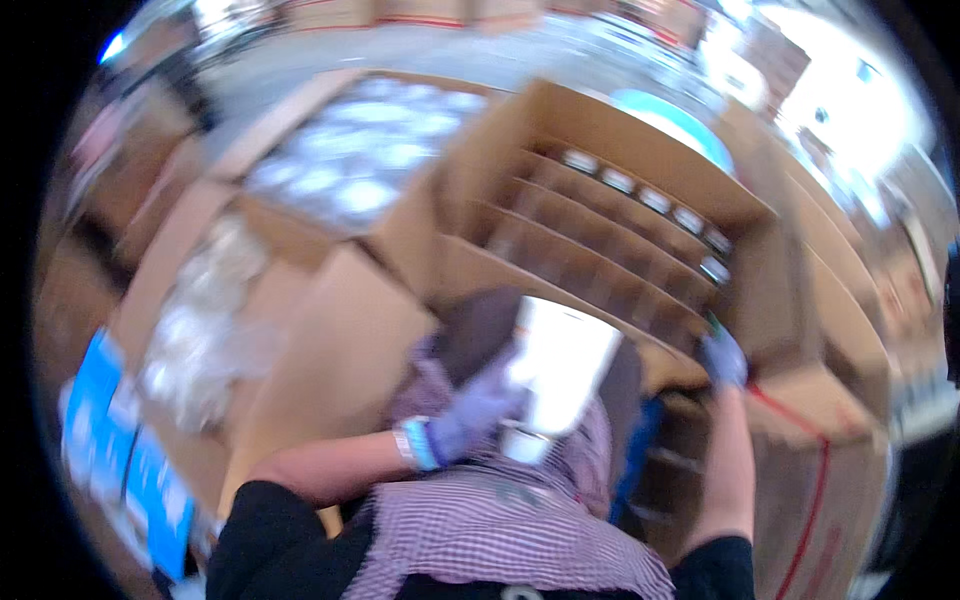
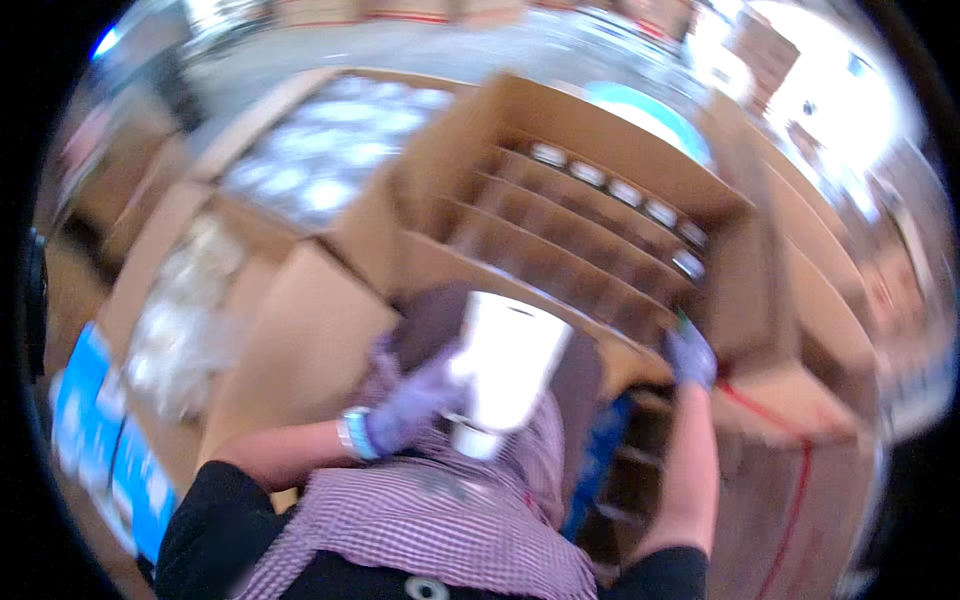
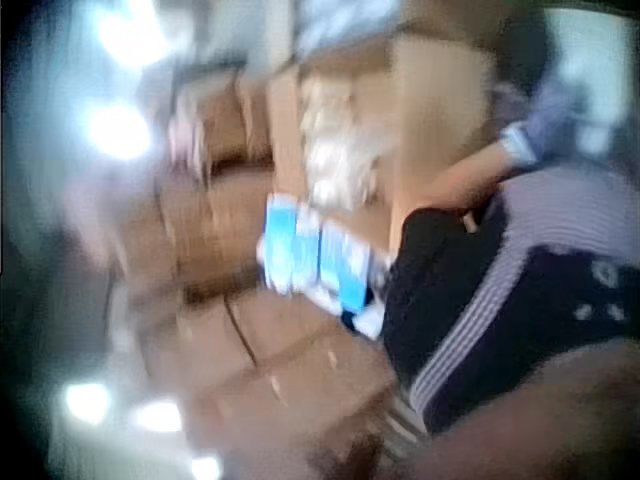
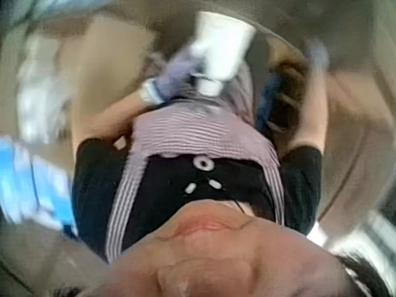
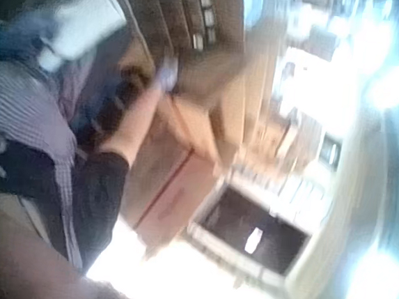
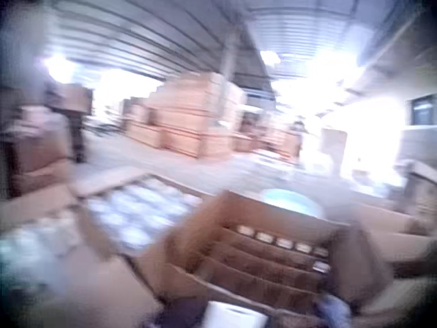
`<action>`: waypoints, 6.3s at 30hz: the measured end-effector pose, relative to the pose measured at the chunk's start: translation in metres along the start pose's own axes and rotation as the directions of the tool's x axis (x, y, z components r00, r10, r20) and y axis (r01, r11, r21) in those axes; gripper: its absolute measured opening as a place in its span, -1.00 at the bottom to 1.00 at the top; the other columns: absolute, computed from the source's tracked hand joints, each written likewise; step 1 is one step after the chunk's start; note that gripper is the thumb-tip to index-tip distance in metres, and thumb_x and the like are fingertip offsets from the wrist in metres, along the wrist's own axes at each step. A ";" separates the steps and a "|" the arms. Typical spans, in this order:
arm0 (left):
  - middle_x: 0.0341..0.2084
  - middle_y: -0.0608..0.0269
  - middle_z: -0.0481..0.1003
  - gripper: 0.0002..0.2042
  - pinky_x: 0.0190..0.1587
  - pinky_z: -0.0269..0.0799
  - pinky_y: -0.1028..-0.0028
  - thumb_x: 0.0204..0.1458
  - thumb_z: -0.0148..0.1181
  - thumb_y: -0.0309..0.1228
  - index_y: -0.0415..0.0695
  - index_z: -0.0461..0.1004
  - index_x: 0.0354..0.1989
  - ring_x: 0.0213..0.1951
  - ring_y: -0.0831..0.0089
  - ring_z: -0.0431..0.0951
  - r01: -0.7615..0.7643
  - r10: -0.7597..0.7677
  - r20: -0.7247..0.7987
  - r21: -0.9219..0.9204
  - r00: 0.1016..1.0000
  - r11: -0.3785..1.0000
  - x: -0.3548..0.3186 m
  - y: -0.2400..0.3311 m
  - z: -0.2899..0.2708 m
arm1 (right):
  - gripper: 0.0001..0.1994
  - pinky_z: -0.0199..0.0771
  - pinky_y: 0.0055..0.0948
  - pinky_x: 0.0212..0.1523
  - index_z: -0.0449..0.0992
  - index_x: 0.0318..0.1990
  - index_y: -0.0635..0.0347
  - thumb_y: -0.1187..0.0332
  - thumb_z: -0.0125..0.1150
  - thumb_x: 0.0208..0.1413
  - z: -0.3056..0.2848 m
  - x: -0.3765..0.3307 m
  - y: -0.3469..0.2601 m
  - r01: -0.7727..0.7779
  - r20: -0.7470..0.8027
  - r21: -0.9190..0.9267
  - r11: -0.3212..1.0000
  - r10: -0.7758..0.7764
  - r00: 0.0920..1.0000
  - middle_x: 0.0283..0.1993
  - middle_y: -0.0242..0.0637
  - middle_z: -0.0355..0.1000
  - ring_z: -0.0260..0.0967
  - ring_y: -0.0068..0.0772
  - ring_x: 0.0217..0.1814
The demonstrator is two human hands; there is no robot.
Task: The person assembles white ceramic pitchers by screwing on lids and attaching handles. They then wrap each pitcher in a clear plastic bag and place it into a cardboard box with dividers. The process is repeated for multiple units in a warehouse setting.
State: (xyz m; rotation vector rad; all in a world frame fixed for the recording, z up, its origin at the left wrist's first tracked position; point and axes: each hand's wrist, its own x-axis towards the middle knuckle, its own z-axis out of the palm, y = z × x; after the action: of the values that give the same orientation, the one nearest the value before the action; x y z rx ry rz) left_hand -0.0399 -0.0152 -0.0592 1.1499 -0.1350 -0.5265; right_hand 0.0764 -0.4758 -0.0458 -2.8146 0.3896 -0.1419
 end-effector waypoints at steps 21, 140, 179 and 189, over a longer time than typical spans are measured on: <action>-0.54 0.45 0.54 -0.82 -0.40 0.40 0.51 0.03 0.39 -0.28 -0.13 0.65 -0.35 -0.48 0.63 0.45 0.484 0.170 -0.676 0.659 0.717 0.576 -0.184 0.157 -0.387 | -0.64 0.41 -0.33 0.10 0.46 0.13 0.32 0.38 0.24 0.21 0.009 -0.020 -0.037 0.287 -0.094 0.213 0.934 -0.273 0.957 0.04 -0.10 0.41 0.42 -0.23 0.07; -0.21 0.05 0.61 -0.78 -0.02 0.51 0.36 0.14 0.23 -0.46 -0.27 0.56 -0.07 -0.14 0.27 0.61 -0.007 0.371 -0.076 0.976 0.926 0.217 0.012 0.078 -0.110 | -0.57 0.25 -0.17 0.34 0.41 0.18 0.39 0.33 0.24 0.24 -0.031 -0.152 0.144 -0.140 -0.718 0.507 0.850 0.507 0.477 0.21 0.01 0.36 0.28 -0.05 0.30; 0.06 0.06 0.56 -0.58 0.25 0.36 0.27 0.34 -0.01 -0.17 -0.16 0.43 0.24 0.11 0.20 0.54 0.779 -0.708 -0.357 0.100 0.609 0.619 -0.055 -0.175 -0.237 | -0.81 0.21 -0.33 -0.33 0.31 -0.33 0.09 0.22 0.09 0.24 -0.148 -0.214 -0.228 0.913 -0.871 0.028 0.407 -0.439 0.222 -0.37 -0.35 0.19 0.17 -0.34 -0.41; 0.04 0.07 0.57 -0.58 0.24 0.38 0.27 0.34 -0.01 -0.16 -0.17 0.45 0.21 0.08 0.21 0.56 0.836 -0.758 -0.352 0.227 0.548 0.499 -0.066 -0.191 -0.248 | -0.77 0.11 -0.34 -0.40 0.24 -0.46 0.02 0.25 0.10 0.20 -0.141 -0.165 -0.257 0.799 -0.818 -0.073 0.597 -0.494 0.295 -0.46 -0.42 0.09 0.08 -0.38 -0.51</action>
State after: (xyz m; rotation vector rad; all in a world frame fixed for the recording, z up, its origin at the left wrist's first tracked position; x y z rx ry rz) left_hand -0.0694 0.1642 -0.3219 1.6259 0.5654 -1.2594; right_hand -0.0365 -0.2319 0.1572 -2.1561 -0.6731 -1.5052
